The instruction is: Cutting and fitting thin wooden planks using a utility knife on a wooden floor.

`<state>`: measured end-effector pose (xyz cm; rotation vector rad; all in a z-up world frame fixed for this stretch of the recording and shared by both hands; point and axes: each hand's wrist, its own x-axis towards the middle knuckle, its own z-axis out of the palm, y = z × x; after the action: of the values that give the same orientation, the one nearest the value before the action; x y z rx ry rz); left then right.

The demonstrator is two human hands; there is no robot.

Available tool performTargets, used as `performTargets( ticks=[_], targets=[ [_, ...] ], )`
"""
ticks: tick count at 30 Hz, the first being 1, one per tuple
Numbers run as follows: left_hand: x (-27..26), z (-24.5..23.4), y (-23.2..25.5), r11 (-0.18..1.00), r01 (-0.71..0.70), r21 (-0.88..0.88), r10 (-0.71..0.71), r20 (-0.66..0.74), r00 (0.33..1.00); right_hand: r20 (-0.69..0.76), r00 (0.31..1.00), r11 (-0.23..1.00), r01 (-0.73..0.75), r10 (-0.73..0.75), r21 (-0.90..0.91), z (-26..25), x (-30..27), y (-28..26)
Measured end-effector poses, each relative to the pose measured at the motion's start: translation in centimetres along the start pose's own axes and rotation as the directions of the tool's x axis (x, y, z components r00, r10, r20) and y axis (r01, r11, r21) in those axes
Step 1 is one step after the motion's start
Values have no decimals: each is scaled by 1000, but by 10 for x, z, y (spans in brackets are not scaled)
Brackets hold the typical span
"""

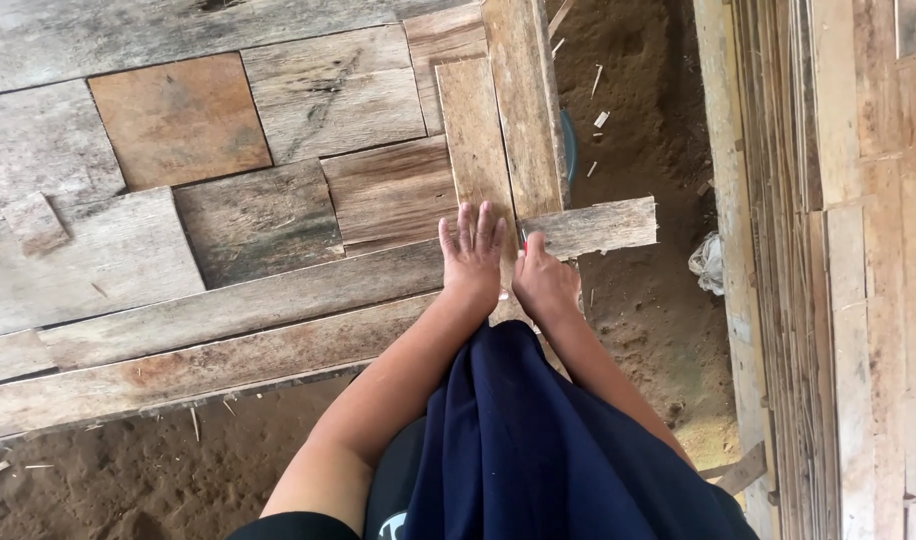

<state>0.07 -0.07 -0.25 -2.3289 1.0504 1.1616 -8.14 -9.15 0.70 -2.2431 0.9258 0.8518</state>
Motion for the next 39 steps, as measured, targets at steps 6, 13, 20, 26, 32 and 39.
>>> performTargets(
  ticks=[6,13,20,26,32,39],
  targets=[
    [-9,-9,3,1000,9,9,-9,36,999,57,998,998,-21,24,-59,-9,3,-8],
    [-18,-15,2,1000,12,-7,-12,7,1000,95,995,997,4,4,-81,-8,-3,-5],
    [-17,-12,-1,1000,1,-10,-1,-22,1000,97,995,999,6,-2,-38,-12,-15,-7],
    [-11,-3,1,1000,-12,-13,11,-56,998,118,992,999,-27,31,-38,0,-31,1],
    [-3,4,2,1000,-2,0,2,-46,999,111,993,999,-21,26,-42,7,-34,8],
    [-5,-3,2,1000,15,3,-15,-7,1000,72,997,1000,-17,16,14,-48,-56,-19]
  ],
)
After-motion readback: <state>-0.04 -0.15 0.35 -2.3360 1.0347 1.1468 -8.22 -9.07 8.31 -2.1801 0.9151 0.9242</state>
